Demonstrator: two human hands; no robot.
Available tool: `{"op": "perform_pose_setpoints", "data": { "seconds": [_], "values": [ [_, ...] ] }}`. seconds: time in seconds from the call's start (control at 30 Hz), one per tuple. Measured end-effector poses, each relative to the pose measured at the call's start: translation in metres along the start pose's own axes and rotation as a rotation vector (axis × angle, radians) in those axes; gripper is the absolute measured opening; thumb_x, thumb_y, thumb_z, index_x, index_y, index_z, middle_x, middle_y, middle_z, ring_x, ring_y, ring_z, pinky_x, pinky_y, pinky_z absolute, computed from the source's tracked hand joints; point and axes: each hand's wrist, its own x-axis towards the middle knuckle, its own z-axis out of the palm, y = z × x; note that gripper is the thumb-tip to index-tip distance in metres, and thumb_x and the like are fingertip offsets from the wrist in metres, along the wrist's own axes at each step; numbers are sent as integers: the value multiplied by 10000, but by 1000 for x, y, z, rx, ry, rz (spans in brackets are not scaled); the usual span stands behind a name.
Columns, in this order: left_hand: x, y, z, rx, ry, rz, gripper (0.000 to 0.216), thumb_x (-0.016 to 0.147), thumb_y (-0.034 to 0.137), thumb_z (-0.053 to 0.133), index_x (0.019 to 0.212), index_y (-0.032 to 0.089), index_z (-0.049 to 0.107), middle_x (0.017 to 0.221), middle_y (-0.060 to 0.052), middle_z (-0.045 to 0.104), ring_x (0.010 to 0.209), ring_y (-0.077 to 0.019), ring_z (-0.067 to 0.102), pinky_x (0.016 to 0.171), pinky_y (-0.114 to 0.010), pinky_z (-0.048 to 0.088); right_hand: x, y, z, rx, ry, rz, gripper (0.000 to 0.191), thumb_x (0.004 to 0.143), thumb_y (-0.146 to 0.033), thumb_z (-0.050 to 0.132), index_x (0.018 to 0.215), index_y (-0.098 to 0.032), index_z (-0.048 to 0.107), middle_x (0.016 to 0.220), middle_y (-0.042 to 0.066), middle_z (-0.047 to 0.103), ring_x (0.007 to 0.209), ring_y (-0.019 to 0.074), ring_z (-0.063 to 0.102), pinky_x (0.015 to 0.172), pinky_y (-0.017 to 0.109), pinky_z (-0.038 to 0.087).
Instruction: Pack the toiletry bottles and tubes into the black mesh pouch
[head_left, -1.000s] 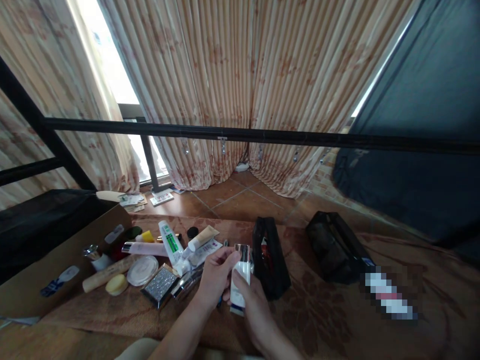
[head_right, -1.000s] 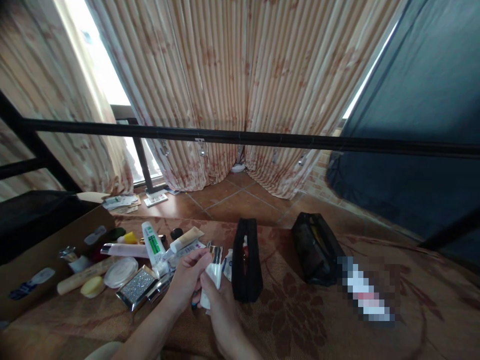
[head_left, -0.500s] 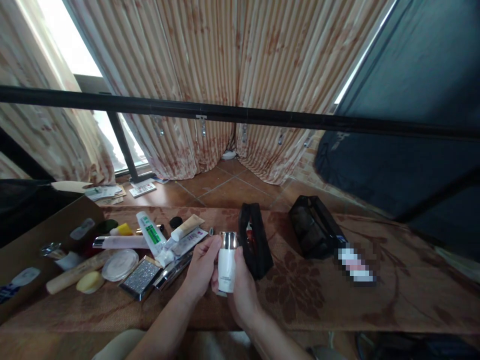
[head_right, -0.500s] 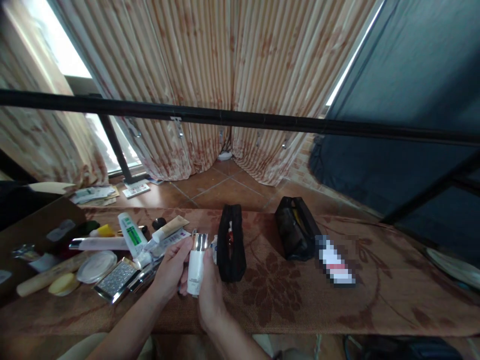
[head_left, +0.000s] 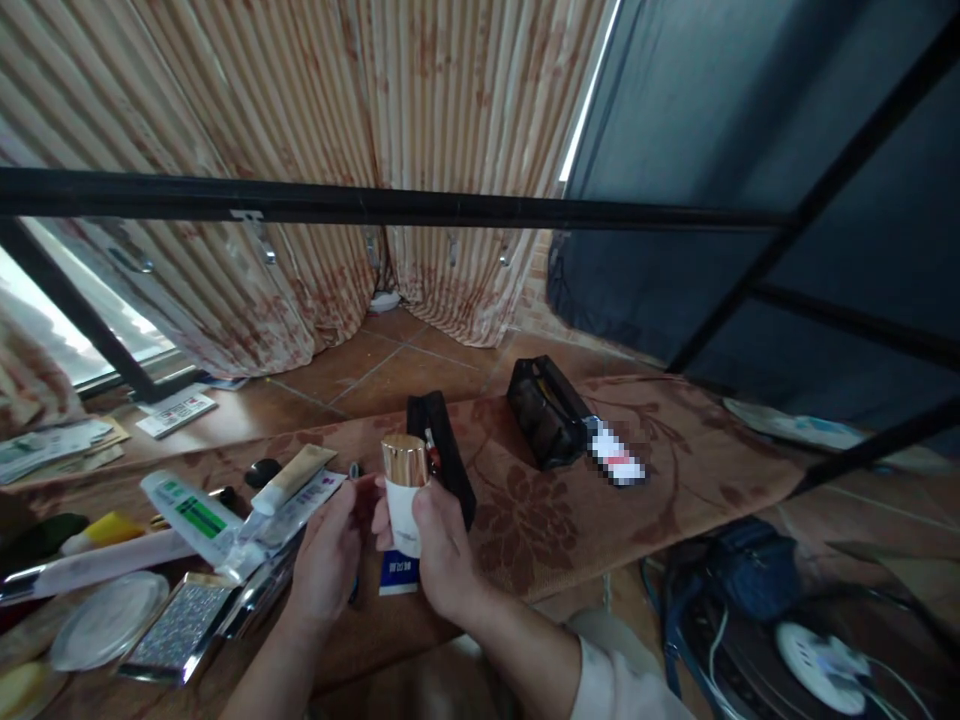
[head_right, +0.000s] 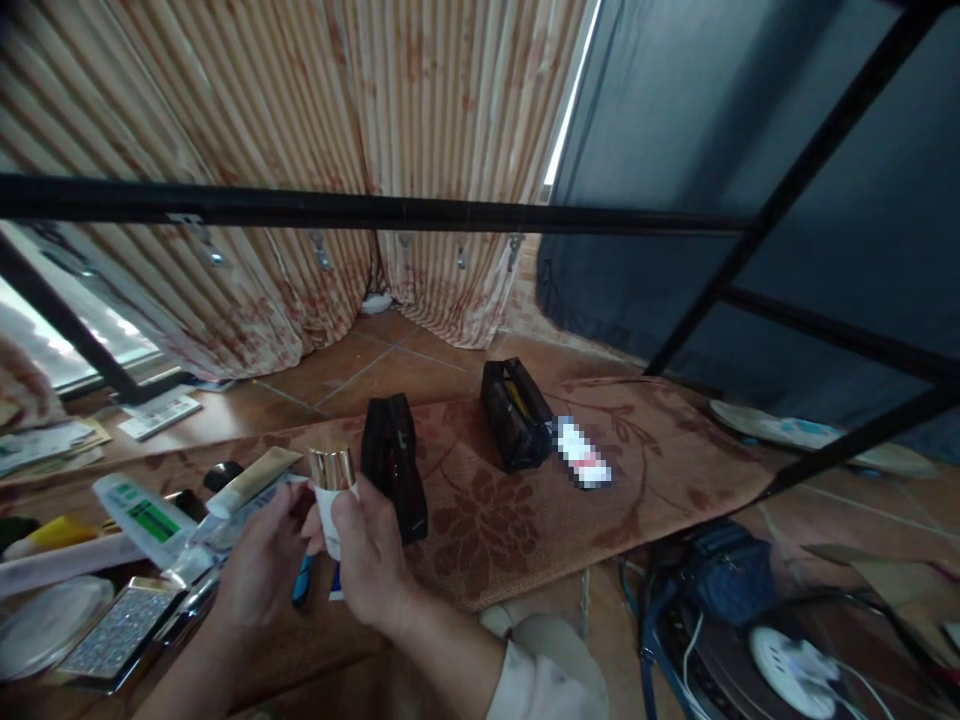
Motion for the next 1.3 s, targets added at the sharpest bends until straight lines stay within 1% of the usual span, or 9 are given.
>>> {"op": "perform_pose_setpoints", "data": {
  "seconds": [0.07, 0.1, 0.2, 0.33, 0.47, 0.77, 0.93, 1.17, 1.3],
  "values": [
    [2, -4, -2, 41, -13, 19, 337, 744, 416, 657, 912, 126, 690, 838, -67, 694, 796, -199, 630, 691, -281, 509, 5, -6, -6, 14, 48, -40, 504, 898, -563, 339, 922, -154, 632, 633, 7, 586, 536, 98, 515, 552, 223, 415],
    [3, -6, -3, 61, -23, 25, 325, 736, 399, 668, 917, 131, 694, 885, -72, 699, 836, -206, 629, 733, -287, 503, 7, -8, -9, 21, 76, -52, 485, 898, -551, 351, 954, -155, 625, 650, 9, 596, 544, 100, 525, 550, 223, 420],
    [3, -12, -4, 142, -59, 40, 308, 729, 356, 689, 958, 149, 695, 936, -65, 703, 855, -194, 624, 788, -285, 482, 15, -14, -18, 33, 158, -74, 468, 892, -542, 369, 1036, -156, 593, 688, 13, 618, 552, 104, 542, 521, 217, 427],
    [1, -15, -2, 229, -75, 53, 333, 747, 355, 677, 1007, 147, 691, 954, -75, 698, 833, -189, 618, 789, -292, 473, 22, -17, -27, 40, 252, -96, 444, 891, -527, 384, 1039, -157, 580, 706, 8, 629, 521, 93, 533, 497, 208, 421],
    [0, -14, 0, 248, -75, 70, 333, 747, 366, 673, 1004, 156, 698, 899, -66, 692, 840, -188, 610, 789, -285, 468, 26, -16, -31, 80, 313, -81, 465, 885, -541, 388, 1067, -157, 577, 692, 1, 629, 518, 93, 537, 505, 211, 430],
    [0, -12, -1, 292, -100, 86, 305, 770, 351, 654, 999, 157, 706, 853, -54, 679, 779, -161, 581, 745, -253, 446, 30, -11, -34, 121, 321, -90, 525, 878, -578, 349, 1063, -157, 603, 737, 22, 649, 548, 102, 537, 508, 217, 422],
    [-1, -10, -1, 303, -107, 72, 299, 771, 345, 655, 997, 155, 705, 861, -60, 676, 797, -171, 578, 749, -257, 444, 32, -14, -38, 157, 318, -101, 524, 891, -553, 323, 1093, -157, 601, 765, 29, 647, 576, 109, 531, 573, 242, 451],
    [0, -11, -4, 311, -125, 78, 289, 796, 341, 633, 1014, 161, 691, 863, -52, 672, 775, -155, 571, 743, -246, 437, 39, -24, -50, 195, 416, -101, 458, 872, -519, 358, 1047, -172, 600, 734, 2, 630, 578, 103, 521, 592, 238, 437],
    [1, -12, -5, 312, -116, 78, 300, 788, 352, 639, 1012, 160, 692, 863, -52, 673, 765, -156, 567, 734, -246, 437, 45, -24, -59, 148, 525, -118, 474, 846, -538, 385, 1041, -169, 609, 719, -7, 632, 577, 101, 514, 612, 243, 428]
  ]
}}
